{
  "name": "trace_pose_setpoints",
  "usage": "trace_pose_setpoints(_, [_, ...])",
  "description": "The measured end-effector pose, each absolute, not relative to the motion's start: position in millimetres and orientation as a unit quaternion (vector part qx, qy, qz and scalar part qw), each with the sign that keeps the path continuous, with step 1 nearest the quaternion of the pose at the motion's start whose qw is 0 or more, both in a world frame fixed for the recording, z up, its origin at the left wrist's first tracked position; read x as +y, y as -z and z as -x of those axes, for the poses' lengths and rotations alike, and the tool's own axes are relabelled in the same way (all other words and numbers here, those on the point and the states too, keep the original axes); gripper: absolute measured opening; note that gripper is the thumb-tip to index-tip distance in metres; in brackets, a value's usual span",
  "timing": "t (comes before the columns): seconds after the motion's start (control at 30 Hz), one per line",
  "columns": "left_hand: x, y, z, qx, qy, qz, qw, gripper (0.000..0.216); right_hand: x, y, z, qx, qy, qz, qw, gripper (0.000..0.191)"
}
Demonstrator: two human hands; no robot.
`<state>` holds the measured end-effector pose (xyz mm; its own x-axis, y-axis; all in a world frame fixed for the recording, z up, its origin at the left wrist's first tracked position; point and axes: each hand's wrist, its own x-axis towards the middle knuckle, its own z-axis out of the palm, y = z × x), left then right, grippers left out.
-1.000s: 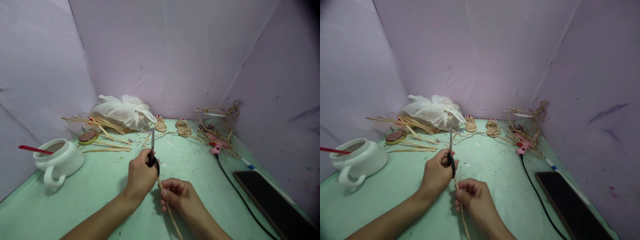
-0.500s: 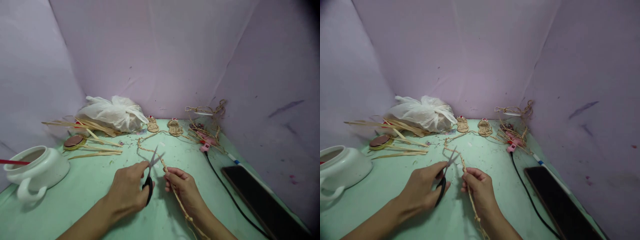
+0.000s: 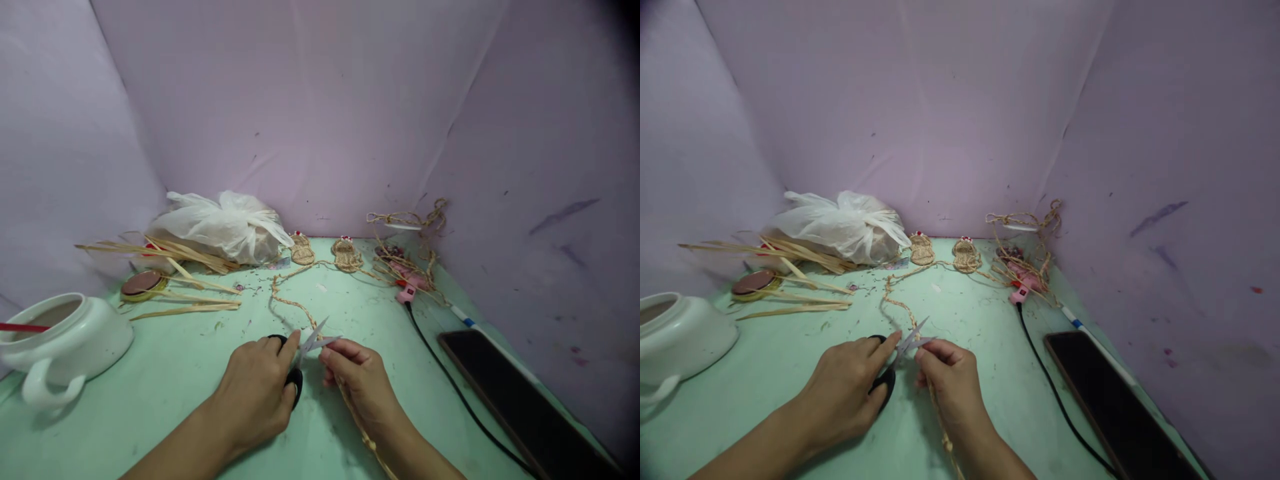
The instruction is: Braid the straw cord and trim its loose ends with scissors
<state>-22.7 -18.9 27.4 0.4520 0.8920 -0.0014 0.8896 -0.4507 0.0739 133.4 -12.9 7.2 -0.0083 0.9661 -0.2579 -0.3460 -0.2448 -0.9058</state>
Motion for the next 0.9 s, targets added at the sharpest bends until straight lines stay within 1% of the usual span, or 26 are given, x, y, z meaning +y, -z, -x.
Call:
trace_pose_setpoints(0.27, [-19.1, -31.8, 20.0, 0.519, 0.020, -0.854, 0.039, 0.057, -13.5, -2.3, -134.5, -0.346, -0.609, 0.482, 0.527, 0.007])
trace_pose_setpoints(0.47, [-18.8, -35.9, 21.7, 0.511, 0.019, -0.856, 0.079, 0.057, -12.9, 4.8, -136.3, -0.346, -0.586, 0.479, 0.554, 0.008])
trace_pose_setpoints(0.57, [-18.9, -38.4, 21.7, 0.503, -0.007, -0.855, 0.128, 0.049, -11.5, 1.8, -136.3, -0.330, -0.586, 0.484, 0.560, 0.012])
trace_pose_setpoints(0.67, [-16.1, -45.8, 23.8, 0.495, -0.057, -0.846, 0.188, 0.033, -10.0, -3.3, -135.7, -0.299, -0.592, 0.493, 0.563, 0.015])
trace_pose_setpoints(0.77, [-11.8, -55.4, 28.6, 0.529, -0.118, -0.822, 0.175, 0.022, -9.6, -4.9, -135.0, -0.283, -0.598, 0.491, 0.566, 0.017])
trace_pose_setpoints(0.83, [-10.5, -58.5, 30.9, 0.548, -0.126, -0.815, 0.143, 0.027, -9.8, -3.7, -134.8, -0.290, -0.602, 0.484, 0.566, 0.019])
trace_pose_setpoints(0.9, [-11.6, -57.2, 30.5, 0.540, -0.098, -0.828, 0.115, 0.041, -10.2, -1.7, -135.0, -0.305, -0.602, 0.479, 0.562, 0.021])
